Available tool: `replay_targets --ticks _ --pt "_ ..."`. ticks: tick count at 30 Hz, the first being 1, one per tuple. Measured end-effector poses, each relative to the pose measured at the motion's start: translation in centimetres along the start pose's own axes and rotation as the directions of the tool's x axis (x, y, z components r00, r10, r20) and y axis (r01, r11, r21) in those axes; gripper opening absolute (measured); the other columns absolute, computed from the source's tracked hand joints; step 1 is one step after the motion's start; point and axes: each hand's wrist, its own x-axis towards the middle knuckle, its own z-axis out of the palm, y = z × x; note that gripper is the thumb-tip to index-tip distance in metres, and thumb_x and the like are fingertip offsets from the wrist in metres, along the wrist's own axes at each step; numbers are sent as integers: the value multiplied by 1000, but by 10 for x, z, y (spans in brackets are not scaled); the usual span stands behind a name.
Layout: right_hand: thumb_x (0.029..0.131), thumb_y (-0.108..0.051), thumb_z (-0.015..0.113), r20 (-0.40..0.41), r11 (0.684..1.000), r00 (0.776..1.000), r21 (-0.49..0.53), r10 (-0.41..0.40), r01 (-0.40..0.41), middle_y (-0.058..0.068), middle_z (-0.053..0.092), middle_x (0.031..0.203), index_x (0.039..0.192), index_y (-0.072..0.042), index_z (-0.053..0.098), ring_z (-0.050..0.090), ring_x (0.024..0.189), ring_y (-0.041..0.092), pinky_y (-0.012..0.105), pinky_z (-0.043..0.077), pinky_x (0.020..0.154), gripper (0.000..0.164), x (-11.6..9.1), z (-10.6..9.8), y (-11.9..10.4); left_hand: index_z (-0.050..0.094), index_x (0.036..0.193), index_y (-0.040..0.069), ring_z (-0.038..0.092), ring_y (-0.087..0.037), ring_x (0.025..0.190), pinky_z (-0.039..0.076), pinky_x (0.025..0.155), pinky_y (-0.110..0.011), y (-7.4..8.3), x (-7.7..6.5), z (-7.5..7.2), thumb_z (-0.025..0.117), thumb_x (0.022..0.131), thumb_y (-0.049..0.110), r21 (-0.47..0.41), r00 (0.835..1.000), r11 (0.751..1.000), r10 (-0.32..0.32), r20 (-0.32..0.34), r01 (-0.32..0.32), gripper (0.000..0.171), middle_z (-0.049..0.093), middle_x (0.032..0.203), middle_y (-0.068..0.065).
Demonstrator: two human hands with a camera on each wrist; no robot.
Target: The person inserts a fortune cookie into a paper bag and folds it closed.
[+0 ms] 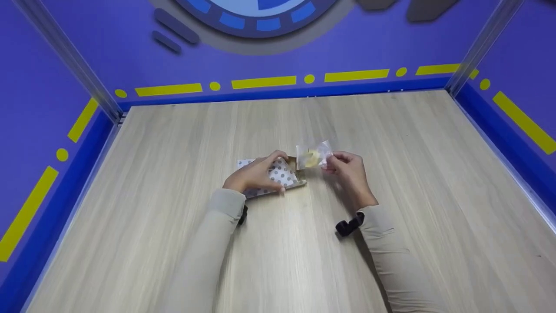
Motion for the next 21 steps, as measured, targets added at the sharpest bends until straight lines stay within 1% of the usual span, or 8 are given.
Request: replay_targets --ticks 2,6,11,16,21 --pt "89 -2 57 23 1000 1000 -11 3 -3 -1 67 74 108 14 61 68 63 10 24 57 65 26 0 0 0 37 135 38 55 -20 87 47 78 -35 0 0 0 85 69 35 -4 1000 1000 -6 1 6 82 54 126 -3" --pt "88 -1 56 43 1000 999 -16 11 -10 0 67 75 108 15 61 68 62 11 25 58 64 26 0 1 -1 37 135 39 56 -21 89 48 79 -37 0 -1 0 85 69 36 -5 1000 1000 -19 1 19 82 54 127 -5" --pt "88 -2 56 73 1000 997 -19 9 -8 2 67 78 111 17 59 68 62 11 25 58 65 30 -1 1 -3 37 134 38 55 -20 88 48 79 -36 0 -1 0 86 69 35 -6 1000 1000 -13 -9 13 82 55 124 -5" --pt "88 -1 57 90 999 996 -27 23 -20 1 66 78 115 17 57 67 61 10 24 57 64 33 -2 0 -2 37 134 37 54 -20 88 47 80 -36 0 -1 1 85 69 33 8 1000 1000 0 -10 0 81 53 130 -3" --pt "88 0 57 99 999 995 -32 19 -16 3 66 78 116 17 57 67 61 10 26 58 64 32 -2 0 0 36 135 39 54 -20 92 48 84 -38 0 -1 1 86 68 36 19 1000 1000 -12 -10 13 84 51 136 -2"
